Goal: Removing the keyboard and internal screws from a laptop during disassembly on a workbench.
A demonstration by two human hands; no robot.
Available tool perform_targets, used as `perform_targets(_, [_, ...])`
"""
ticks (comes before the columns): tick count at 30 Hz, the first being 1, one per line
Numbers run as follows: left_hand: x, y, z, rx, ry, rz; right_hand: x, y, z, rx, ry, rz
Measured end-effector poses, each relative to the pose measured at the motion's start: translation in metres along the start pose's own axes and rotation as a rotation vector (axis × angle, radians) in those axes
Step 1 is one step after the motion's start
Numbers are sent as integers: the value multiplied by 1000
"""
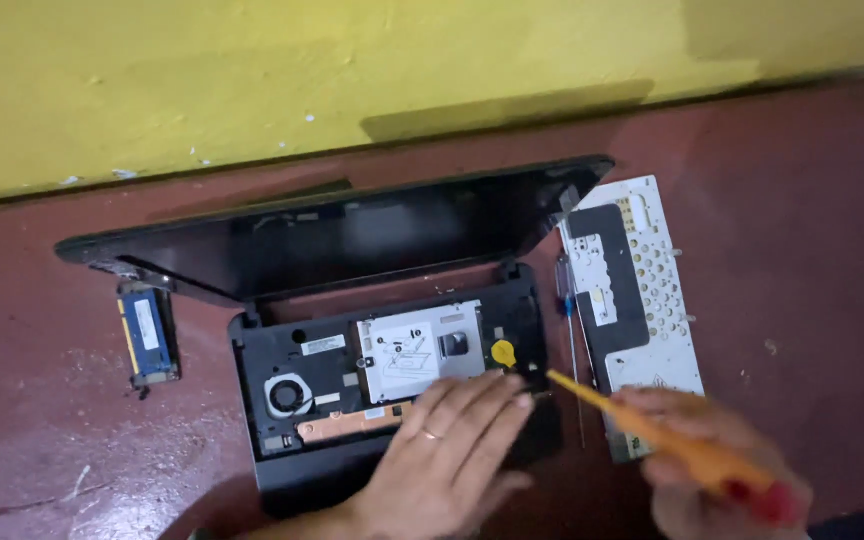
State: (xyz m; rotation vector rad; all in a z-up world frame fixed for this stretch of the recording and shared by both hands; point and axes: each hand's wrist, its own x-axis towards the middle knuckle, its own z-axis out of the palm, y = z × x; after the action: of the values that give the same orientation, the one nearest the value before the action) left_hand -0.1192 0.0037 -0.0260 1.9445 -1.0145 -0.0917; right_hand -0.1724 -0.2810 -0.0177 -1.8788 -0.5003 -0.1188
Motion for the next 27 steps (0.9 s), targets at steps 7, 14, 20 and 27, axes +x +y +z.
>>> perform_targets(7, [-44, -13, -7, 385, -108, 112, 50, -17, 33, -172, 364, 209])
perform_targets(14, [-45, -18, -6, 307, -83, 120, 53, -12, 35, -331, 302, 194])
perform_targets(20, [-44, -15, -11, 334, -133, 116, 59, -22, 43, -431, 306, 201])
perform_targets(27, [-46, -16, -4, 405, -57, 154, 71, -30, 39, -750, 279, -7])
